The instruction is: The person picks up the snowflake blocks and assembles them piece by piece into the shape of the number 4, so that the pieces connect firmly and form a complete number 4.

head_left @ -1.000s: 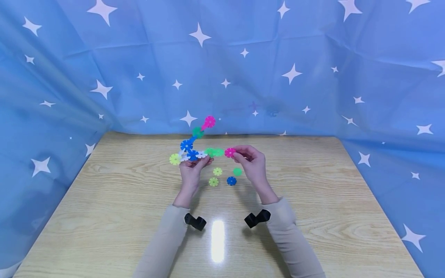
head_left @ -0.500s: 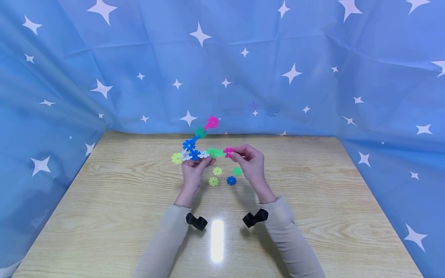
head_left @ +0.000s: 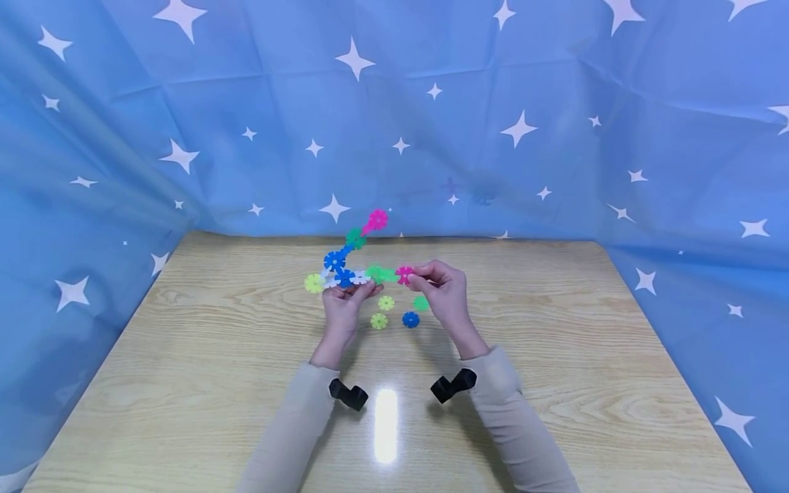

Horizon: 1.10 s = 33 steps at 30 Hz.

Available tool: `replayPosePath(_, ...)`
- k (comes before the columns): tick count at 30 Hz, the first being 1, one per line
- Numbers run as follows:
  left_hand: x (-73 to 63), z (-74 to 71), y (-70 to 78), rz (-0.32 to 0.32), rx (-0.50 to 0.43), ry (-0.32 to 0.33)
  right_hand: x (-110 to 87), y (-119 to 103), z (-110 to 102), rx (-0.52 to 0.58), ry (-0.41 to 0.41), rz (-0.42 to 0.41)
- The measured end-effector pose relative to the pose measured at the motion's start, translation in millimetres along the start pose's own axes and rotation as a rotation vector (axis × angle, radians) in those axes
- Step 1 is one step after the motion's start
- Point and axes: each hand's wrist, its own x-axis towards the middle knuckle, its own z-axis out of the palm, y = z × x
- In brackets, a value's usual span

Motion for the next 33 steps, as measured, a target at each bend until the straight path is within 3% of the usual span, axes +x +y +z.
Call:
replayPosePath(5, -2.4, -4.7, -4.0, 0.016, -0.017, -0.005, -0.2, 4.1, 0.1, 0.022, -0.028, 0.015)
replayPosePath(12, -3.0, -4.6, 0.4, -0.045, -0.014, 0.039, -0.4, 6.6, 2.6, 0.032, -0.039, 0.010)
replayPosePath(20, -3.0, -5.2, 1.2, -0.038, -0.016, 0.038, -0.9, 6.4, 3.0, 0.017, -0.060, -0.010)
replayPosePath(33, -2.8, -5.8, 4.6, -0.020, 0.009, 0.034, -4.7, 5.9, 11.2, 0.035, 0.007, -0.046)
